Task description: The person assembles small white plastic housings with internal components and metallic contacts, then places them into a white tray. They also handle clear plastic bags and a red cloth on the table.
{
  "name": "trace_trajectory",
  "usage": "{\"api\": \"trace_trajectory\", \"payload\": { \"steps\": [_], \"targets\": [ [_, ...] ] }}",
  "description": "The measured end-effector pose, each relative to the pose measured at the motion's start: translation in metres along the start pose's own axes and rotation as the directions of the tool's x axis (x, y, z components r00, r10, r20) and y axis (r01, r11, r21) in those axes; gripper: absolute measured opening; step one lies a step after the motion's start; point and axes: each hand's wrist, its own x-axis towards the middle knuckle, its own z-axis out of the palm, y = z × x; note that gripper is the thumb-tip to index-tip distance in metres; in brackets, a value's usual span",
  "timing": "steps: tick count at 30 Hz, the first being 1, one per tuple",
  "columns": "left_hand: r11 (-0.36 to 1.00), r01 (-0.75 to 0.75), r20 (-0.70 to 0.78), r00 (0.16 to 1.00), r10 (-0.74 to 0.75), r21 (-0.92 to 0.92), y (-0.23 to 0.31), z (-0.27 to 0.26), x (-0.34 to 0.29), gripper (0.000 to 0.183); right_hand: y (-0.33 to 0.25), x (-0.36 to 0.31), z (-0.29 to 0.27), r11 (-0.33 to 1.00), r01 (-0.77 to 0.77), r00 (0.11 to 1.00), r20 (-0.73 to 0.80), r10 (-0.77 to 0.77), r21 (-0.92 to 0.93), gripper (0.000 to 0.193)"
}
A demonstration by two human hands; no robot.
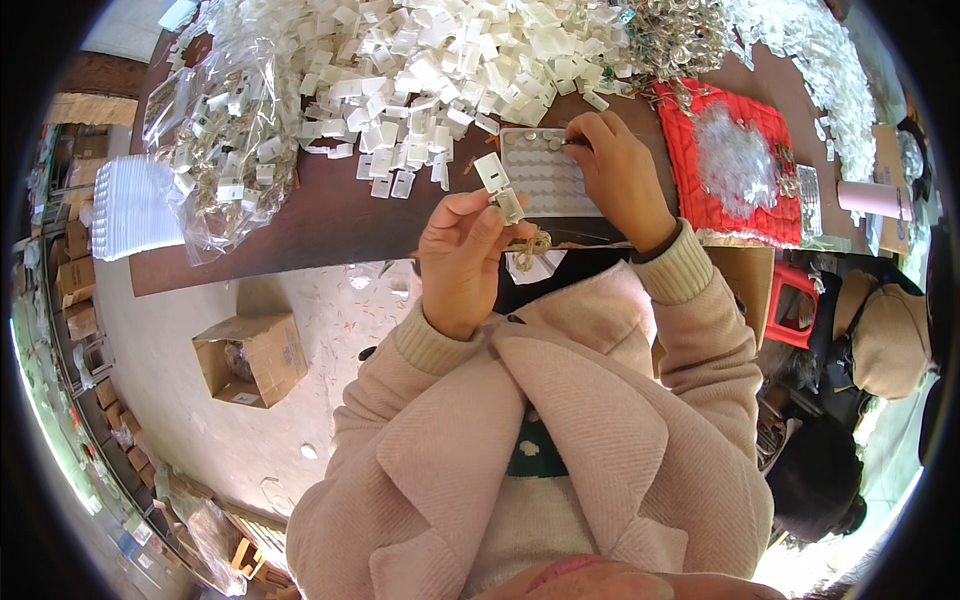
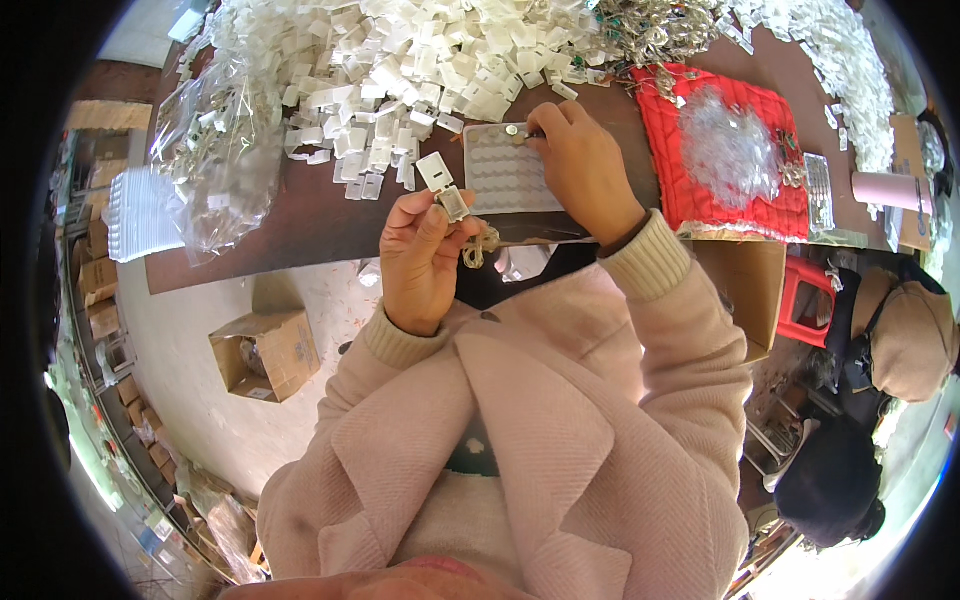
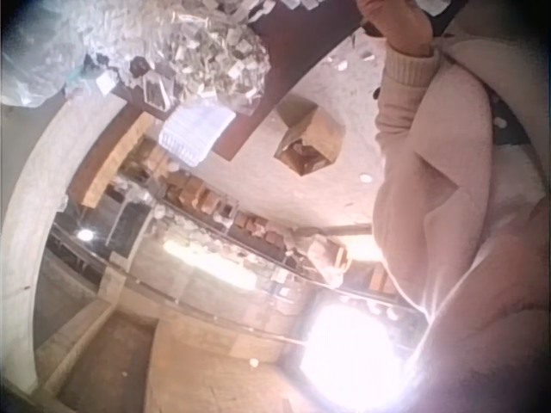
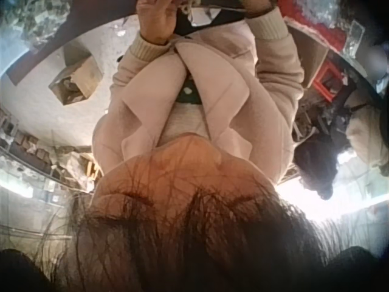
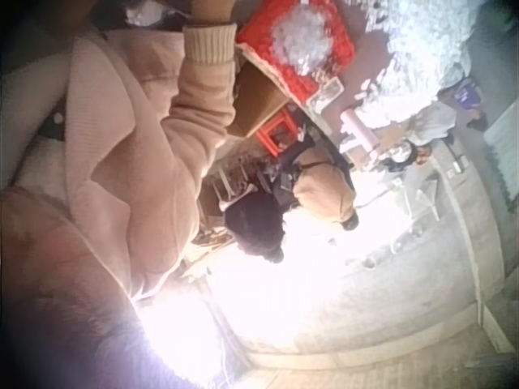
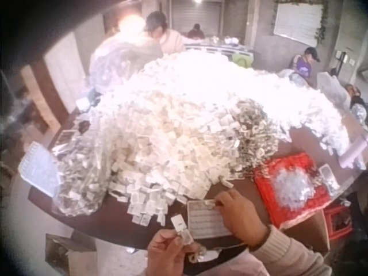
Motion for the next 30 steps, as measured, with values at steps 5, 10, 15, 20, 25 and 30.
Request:
{"api": "trace_trajectory", "payload": {
  "steps": [5, 10, 15, 20, 25, 30],
  "targets": [
    [0.995, -0.085, 0.037, 0.996, 0.084, 0.043, -0.002, 0.006, -0.003, 0.019, -0.044, -0.029, -0.025, 0.916, 0.204, 0.979, -0.089, -0.185, 0.345, 0.015],
    [0.978, -0.171, 0.069, 0.984, 0.164, 0.117, -0.004, 0.013, -0.004, 0.021, -0.068, -0.04, -0.031, 0.916, 0.214, 0.977, -0.066, -0.204, 0.338, 0.015],
    [1.0, -0.014, 0.076, 0.997, 0.013, 0.016, 0.002, 0.012, -0.007, 0.019, -0.064, -0.038, -0.033, 0.839, 0.138, 0.99, -0.072, -0.118, 0.527, 0.017],
    [0.997, 0.078, 0.076, 0.994, -0.077, -0.014, 0.003, 0.01, -0.008, 0.018, -0.061, -0.041, -0.031, 0.849, 0.203, 0.978, -0.133, -0.158, 0.488, 0.021],
    [0.997, 0.079, 0.095, 0.993, -0.076, -0.026, 0.003, 0.008, -0.005, 0.018, -0.062, -0.043, -0.029, 0.854, 0.213, 0.977, -0.101, -0.188, 0.474, 0.022],
    [0.996, 0.088, 0.072, 0.994, -0.085, -0.029, 0.002, 0.008, -0.004, 0.017, -0.061, -0.04, -0.027, 0.869, 0.258, 0.966, -0.128, -0.224, 0.422, 0.02]
  ]
}}
